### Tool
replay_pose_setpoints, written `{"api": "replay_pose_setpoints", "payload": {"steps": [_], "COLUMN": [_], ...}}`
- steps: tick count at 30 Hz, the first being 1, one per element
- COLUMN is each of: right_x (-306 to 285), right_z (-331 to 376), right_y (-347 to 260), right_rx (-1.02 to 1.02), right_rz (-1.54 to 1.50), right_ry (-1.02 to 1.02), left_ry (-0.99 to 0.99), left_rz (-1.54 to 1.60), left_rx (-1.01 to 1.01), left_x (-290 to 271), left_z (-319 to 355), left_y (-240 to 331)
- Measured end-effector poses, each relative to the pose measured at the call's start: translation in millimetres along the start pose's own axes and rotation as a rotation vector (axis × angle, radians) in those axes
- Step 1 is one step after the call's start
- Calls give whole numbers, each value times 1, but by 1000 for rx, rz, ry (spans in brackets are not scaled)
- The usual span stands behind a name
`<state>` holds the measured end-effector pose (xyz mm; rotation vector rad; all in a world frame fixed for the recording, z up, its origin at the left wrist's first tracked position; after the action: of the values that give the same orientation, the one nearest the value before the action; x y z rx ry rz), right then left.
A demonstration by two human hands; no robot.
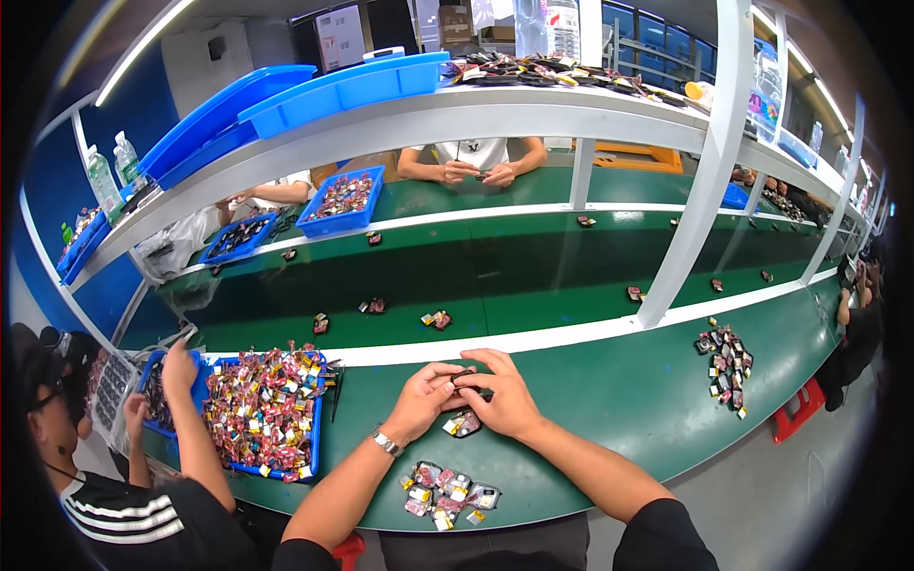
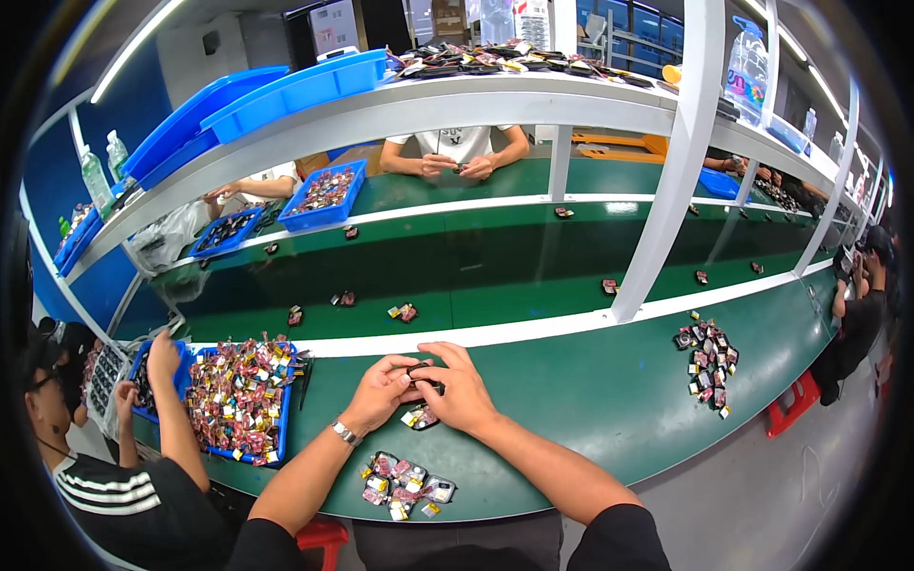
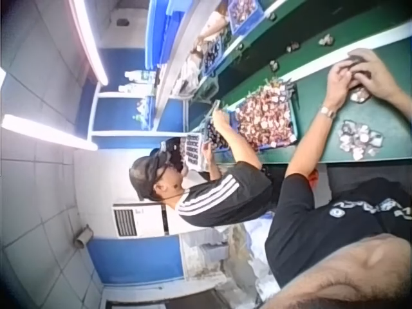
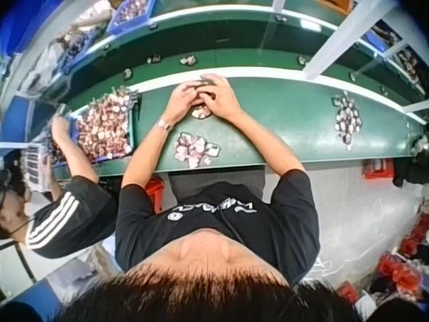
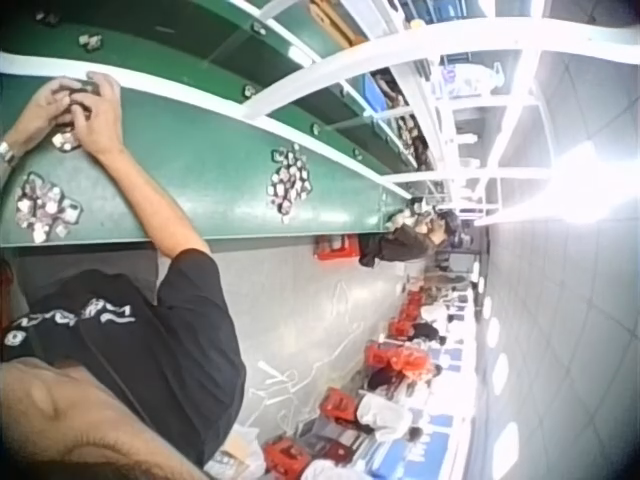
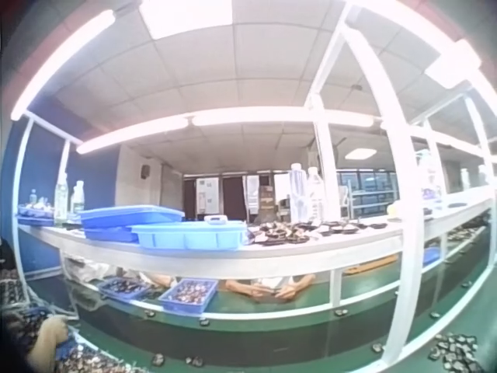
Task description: Assembling small badges or pins on a manufacturing production line.
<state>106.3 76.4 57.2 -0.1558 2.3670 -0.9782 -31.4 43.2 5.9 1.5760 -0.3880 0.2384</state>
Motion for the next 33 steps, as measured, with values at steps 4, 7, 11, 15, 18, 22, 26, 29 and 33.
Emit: {"api": "replay_pose_setpoints", "payload": {"steps": [4,7,11,15,18,22,26,29,33], "right_x": [8,1,-8,-6,-7,-4,-2,-2,-3], "right_z": [0,-1,-3,-3,-3,-1,-2,-1,0], "right_y": [-2,-7,-7,-11,-13,-17,-19,-21,-20], "right_rx": [-1,15,-62,-172,-204,-202,-254,-261,-218], "right_rz": [-66,-16,18,72,91,181,277,297,263], "right_ry": [-29,0,94,92,110,90,73,90,106], "left_ry": [41,84,36,13,29,38,29,52,65], "left_rz": [-28,-41,19,4,6,2,-5,-5,-21], "left_rx": [31,23,7,-3,-5,-17,-36,-28,-36], "left_x": [-7,-4,5,3,2,0,1,2,3], "left_z": [3,-1,0,1,1,1,1,1,2], "left_y": [-3,0,3,2,1,-2,0,-2,-3]}}
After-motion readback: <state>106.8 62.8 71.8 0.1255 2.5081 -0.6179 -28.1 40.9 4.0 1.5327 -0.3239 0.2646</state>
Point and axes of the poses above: each hand's wrist, its own z-axis away from the middle knuckle, its own x-axis out of the palm, y = z × x, the point moved 6 cm from there along -z, towards the middle knuckle, and after that the axes turned 3 degrees about -z, right-handed, at the moved point
